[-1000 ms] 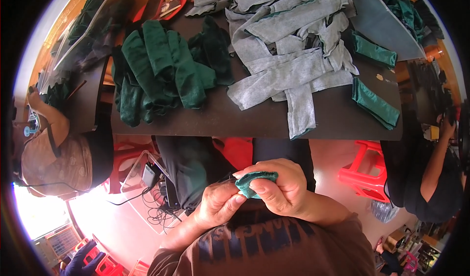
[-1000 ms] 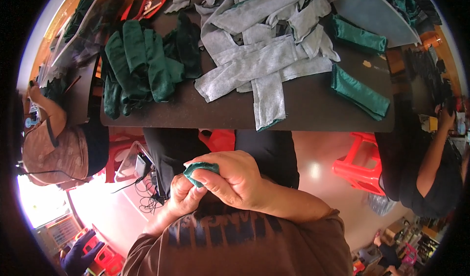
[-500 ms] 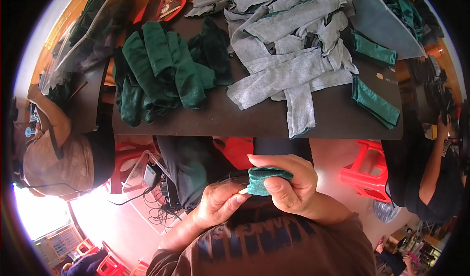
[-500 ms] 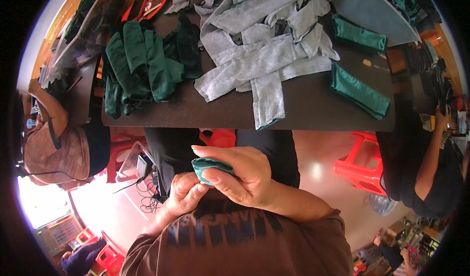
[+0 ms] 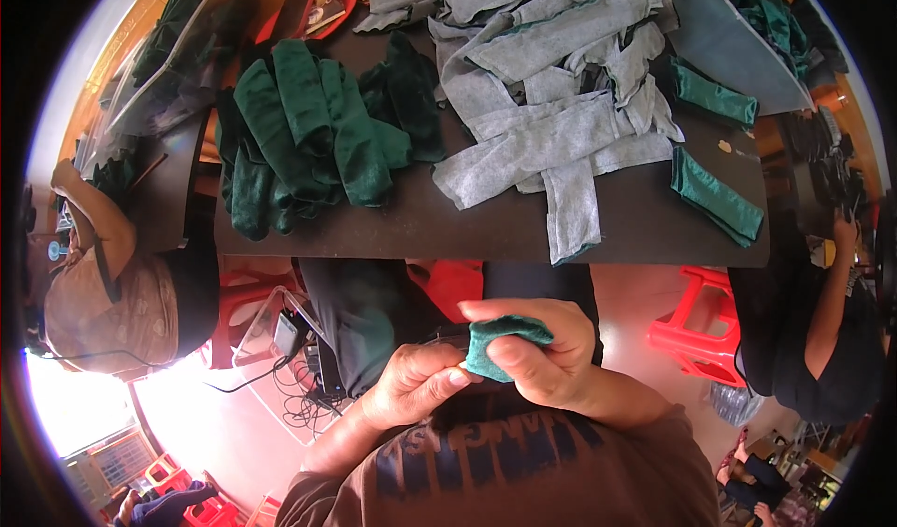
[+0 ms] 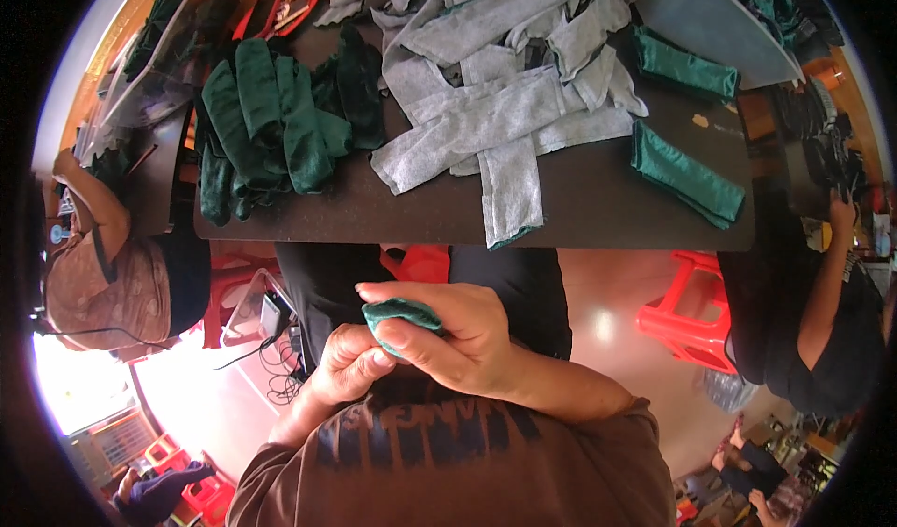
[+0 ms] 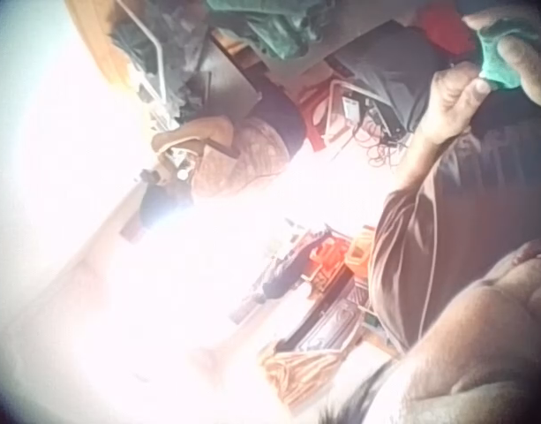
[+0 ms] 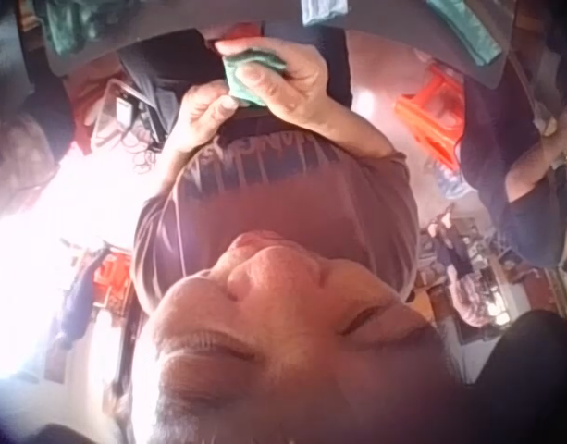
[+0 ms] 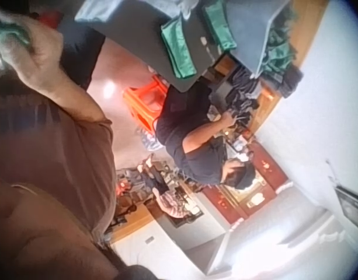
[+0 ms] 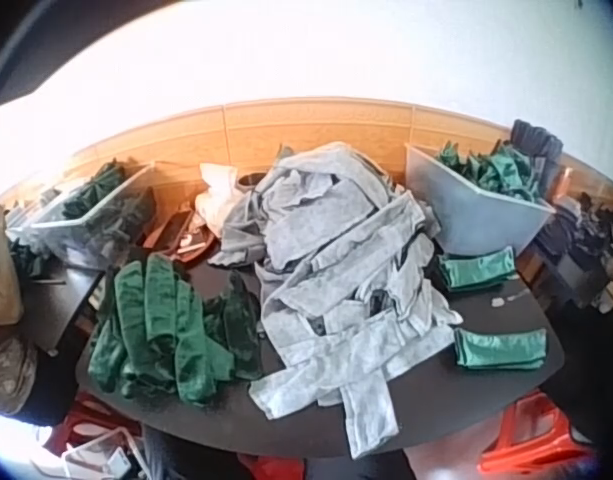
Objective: The recorder is turning fabric pieces right-side out using a wooden stick as a tool.
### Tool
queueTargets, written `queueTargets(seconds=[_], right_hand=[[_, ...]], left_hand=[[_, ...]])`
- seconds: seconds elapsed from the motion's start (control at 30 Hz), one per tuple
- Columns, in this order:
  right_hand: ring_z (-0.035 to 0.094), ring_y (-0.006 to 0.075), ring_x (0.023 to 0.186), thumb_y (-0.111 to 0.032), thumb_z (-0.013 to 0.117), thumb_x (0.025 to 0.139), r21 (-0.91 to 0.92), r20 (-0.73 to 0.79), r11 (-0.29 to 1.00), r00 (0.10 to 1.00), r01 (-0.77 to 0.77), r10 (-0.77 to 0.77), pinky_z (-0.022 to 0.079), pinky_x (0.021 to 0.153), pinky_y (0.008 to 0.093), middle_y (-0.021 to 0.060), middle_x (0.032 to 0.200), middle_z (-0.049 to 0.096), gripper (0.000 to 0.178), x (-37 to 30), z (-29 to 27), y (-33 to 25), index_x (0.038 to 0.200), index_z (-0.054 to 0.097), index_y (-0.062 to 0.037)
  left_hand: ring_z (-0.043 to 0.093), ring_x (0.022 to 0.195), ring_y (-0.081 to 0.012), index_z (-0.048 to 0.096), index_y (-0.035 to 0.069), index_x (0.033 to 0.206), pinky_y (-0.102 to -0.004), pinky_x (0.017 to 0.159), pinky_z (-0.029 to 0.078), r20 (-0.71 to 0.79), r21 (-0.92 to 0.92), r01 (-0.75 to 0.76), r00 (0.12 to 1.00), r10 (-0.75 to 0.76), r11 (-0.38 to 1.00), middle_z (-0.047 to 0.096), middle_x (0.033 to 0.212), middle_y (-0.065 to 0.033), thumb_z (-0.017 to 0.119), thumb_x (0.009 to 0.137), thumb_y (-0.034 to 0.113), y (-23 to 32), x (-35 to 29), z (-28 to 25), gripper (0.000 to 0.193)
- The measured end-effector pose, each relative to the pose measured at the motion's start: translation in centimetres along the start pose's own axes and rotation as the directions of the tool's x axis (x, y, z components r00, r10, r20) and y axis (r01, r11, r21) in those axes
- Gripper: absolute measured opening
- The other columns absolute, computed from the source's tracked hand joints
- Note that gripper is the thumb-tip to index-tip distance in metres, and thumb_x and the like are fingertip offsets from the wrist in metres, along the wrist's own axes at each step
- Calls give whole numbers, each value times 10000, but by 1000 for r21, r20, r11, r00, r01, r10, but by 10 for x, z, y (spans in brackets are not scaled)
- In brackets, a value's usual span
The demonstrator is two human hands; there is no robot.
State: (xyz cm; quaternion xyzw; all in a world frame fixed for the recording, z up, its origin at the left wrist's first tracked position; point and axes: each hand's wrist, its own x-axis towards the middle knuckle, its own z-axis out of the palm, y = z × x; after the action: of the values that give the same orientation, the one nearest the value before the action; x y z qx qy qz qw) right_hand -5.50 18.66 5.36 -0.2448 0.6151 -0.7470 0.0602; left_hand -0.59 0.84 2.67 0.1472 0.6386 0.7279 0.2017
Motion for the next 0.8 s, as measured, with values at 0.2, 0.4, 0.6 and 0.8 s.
queueTargets(seconds=[0.2,0.4,0.6,0.8], right_hand=[[599,172,610,-179,527,866,-77,-85,991,989,113,-119,457,568,246,107,782,624,349,-4,-5,10,1133,521,45],[594,215,617,-175,479,887,-232,-60,938,958,258,-279,468,584,288,119,785,603,362,-7,8,25,1154,494,68],[557,185,604,-232,445,904,-202,4,953,973,227,-231,440,549,275,113,789,592,379,-6,1,22,1122,514,71],[467,130,579,-293,419,920,53,-157,988,978,144,-134,387,516,264,74,729,535,446,-9,7,25,1120,507,95]], left_hand=[[519,633,-140,588,-17,870,-252,581,411,-45,51,4,999,-2,999,563,687,-64,504,893,180,-4,-3,2,216],[427,548,-115,538,-14,780,-262,496,354,-108,15,26,994,-24,1000,490,624,-44,515,882,139,-8,-6,4,185],[460,581,-112,563,-11,821,-250,527,372,-57,0,22,998,-22,1000,518,665,-54,503,889,155,-4,-7,-1,190],[506,635,-117,594,-13,865,-233,586,403,-46,-17,81,996,-82,997,560,720,-67,495,895,180,-3,-14,-5,219]])
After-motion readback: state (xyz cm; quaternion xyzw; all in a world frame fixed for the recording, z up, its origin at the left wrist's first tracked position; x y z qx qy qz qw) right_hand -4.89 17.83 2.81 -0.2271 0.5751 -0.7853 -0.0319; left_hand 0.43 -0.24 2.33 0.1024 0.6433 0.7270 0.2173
